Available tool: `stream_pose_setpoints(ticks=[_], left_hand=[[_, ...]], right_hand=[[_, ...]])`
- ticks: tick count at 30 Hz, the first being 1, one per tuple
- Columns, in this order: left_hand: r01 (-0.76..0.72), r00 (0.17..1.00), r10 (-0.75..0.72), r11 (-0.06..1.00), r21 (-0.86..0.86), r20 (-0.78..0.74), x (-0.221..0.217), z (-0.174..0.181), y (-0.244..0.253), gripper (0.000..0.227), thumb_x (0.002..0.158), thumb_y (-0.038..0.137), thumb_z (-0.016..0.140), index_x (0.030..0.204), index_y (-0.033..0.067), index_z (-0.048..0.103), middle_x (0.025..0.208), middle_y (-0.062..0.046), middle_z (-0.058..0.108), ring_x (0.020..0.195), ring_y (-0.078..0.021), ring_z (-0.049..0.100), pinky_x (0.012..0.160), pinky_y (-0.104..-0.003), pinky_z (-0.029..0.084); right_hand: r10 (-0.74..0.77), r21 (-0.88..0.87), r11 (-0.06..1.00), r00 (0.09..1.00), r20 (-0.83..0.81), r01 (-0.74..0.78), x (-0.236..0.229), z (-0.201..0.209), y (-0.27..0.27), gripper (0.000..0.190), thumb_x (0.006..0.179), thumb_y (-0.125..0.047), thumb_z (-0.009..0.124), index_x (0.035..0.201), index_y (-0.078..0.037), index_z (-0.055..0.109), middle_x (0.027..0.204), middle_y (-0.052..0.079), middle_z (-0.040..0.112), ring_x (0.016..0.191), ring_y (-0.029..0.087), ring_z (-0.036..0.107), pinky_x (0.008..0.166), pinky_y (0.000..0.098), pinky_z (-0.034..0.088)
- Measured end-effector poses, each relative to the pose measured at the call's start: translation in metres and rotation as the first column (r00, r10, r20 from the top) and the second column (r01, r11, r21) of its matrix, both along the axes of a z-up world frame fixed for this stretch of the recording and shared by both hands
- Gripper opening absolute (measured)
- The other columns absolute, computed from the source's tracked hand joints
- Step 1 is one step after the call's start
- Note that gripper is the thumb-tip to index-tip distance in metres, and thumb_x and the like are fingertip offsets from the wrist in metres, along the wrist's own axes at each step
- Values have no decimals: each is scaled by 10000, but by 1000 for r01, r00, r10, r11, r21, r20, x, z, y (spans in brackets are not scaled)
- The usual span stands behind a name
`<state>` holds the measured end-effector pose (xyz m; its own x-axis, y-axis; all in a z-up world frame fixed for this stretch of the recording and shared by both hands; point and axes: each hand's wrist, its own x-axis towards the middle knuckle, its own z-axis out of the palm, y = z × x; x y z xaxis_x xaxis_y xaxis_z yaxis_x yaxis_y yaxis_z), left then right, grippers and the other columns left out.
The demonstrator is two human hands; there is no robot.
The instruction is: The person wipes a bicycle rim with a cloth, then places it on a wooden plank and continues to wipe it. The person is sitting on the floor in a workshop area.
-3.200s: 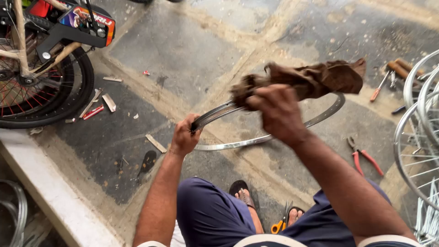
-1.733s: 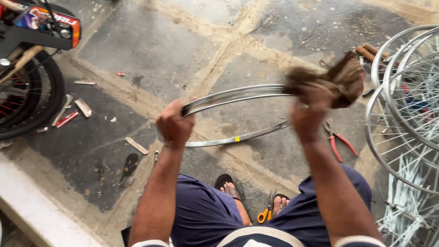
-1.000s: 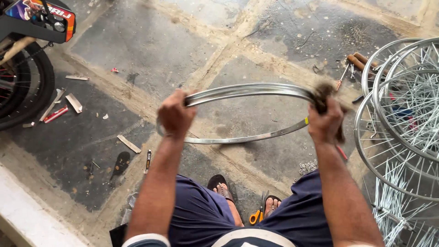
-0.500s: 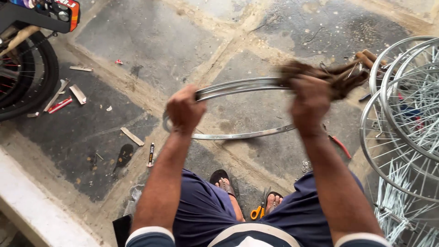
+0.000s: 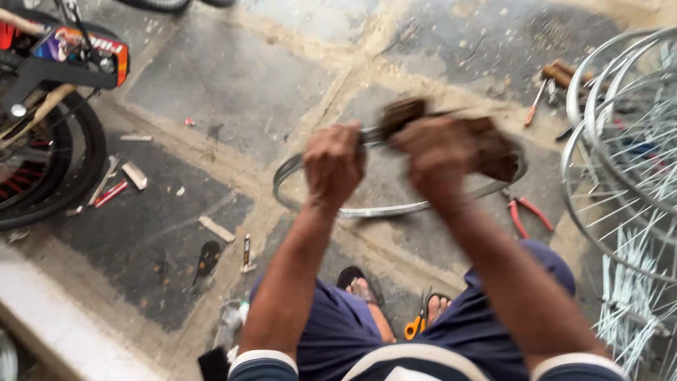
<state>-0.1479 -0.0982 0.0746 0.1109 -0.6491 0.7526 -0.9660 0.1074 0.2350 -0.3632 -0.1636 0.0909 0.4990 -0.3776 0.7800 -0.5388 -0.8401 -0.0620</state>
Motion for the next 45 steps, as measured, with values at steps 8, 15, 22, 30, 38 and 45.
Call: stream_pose_setpoints(ticks=[8, 15, 22, 30, 38, 45], left_hand=[[-249, 964, 254, 966, 66, -73, 64, 3, 17, 346, 967, 331, 800, 748, 122, 631, 667, -89, 631, 581, -291, 637, 547, -431, 490], [-278, 961, 278, 960, 34, 6, 58, 4, 17, 212, 842, 253, 780, 760, 128, 629, 715, -85, 651, 636, -299, 663, 591, -414, 515], [-221, 973, 228, 966, 134, -39, 38, -2, 0, 354, 951, 304, 811, 711, 147, 603, 599, -37, 576, 498, -223, 569, 504, -396, 442], [-199, 973, 205, 978, 70, -109, 77, -11, 28, 290, 937, 281, 853, 810, 119, 647, 672, -42, 643, 578, -198, 612, 541, -378, 466], [-5, 993, 2, 1000, 29, 116, -7, -6, -18, 58, 981, 165, 709, 984, 119, 673, 776, -60, 673, 657, -199, 625, 647, -390, 523], [-176, 983, 176, 984, -10, 48, 54, -38, -27, 351, 974, 348, 785, 773, 141, 585, 667, -80, 606, 614, -277, 604, 582, -459, 497]], right_hand=[[-369, 554, 808, 906, 209, 201, -102, -114, -55, 204, 983, -113, 780, 1159, -52, 698, 1035, 125, 707, 937, 317, 692, 819, 435, 550], [-352, 463, 859, 908, 226, 218, -67, -87, -58, 265, 829, -20, 738, 1087, -8, 684, 985, 165, 642, 985, 368, 615, 879, 439, 511], [27, 102, 994, 997, 76, -34, -11, -33, -36, 301, 873, 67, 682, 1135, -80, 698, 1169, 130, 666, 1116, 313, 656, 946, 397, 538], [-386, 640, 761, 868, 314, 107, -126, -129, -53, 281, 850, -25, 832, 1068, -44, 656, 955, 111, 664, 887, 262, 653, 817, 429, 534], [-4, 10, 1000, 986, 164, 3, -56, -20, -36, 207, 968, 60, 749, 1094, -70, 649, 1031, 107, 667, 1036, 292, 662, 928, 433, 544], [-315, 215, 940, 916, 247, 265, -83, -52, -16, 291, 893, 113, 626, 1158, -1, 666, 1128, 195, 661, 1055, 419, 636, 944, 492, 521]])
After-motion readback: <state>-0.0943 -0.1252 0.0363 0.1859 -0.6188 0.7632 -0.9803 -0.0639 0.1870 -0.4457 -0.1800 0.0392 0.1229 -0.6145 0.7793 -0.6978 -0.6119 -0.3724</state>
